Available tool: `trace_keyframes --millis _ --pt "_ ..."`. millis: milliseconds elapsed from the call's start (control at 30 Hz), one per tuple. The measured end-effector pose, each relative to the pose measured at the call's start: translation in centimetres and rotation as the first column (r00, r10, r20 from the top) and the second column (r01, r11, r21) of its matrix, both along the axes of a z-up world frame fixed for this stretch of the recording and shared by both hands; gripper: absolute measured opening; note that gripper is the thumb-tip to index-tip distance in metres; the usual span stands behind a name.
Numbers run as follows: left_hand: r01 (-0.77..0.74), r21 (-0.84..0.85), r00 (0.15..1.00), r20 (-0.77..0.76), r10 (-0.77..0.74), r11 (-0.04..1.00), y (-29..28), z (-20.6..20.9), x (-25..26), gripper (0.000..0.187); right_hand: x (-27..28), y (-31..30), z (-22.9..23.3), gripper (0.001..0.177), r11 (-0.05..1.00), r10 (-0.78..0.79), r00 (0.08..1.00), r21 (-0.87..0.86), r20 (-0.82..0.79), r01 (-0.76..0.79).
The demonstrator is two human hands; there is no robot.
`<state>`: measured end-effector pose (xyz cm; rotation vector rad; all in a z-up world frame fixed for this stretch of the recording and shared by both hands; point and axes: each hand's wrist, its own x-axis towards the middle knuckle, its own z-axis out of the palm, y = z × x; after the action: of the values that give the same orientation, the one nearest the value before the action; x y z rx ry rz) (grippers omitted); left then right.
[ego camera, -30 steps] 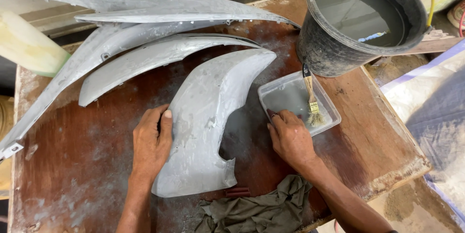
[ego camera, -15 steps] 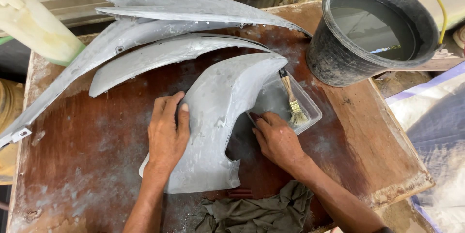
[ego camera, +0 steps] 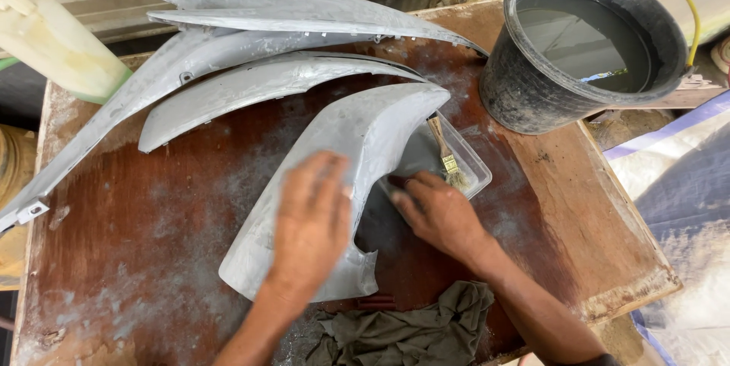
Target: The person sands a grey plastic car part, likely a fender, using a red sanding block. They work on the surface and edges, occasionally dipping the block into a container of water. The person flips the part over to sand the other side and continues the process.
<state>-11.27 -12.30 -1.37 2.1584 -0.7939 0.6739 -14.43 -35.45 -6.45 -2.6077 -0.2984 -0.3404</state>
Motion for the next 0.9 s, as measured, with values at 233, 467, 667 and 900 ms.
trace_keyframes --millis 233,467,667,900 --pt "0.141 0.269 0.986 0.045 -0.158 0.953 -9.1 -5.5 -2.7 0.028 3.4 -4.5 0.4 0.027 0.975 -0.03 0.998 -0.218 0.061 0.043" --pt "0.158 0.547 0.97 -0.242 -0.025 0.822 -11.8 -7.3 -0.8 0.054 4.2 -5.5 0.8 0.02 0.917 0.056 0.998 -0.393 -0.035 -0.066" --pt "0.19 0.407 0.961 -0.265 -0.083 0.893 -11.7 -9.8 -0.1 0.057 3.8 -4.8 0.3 0.025 0.921 -0.029 0.998 -0.39 -0.055 0.005" --pt "0.285 0.157 0.957 -0.1 -0.272 0.946 -5.4 -4.5 -3.2 0.032 2.7 -5.0 1.9 0.048 0.998 -0.06 0.945 0.0 0.321 0.063"
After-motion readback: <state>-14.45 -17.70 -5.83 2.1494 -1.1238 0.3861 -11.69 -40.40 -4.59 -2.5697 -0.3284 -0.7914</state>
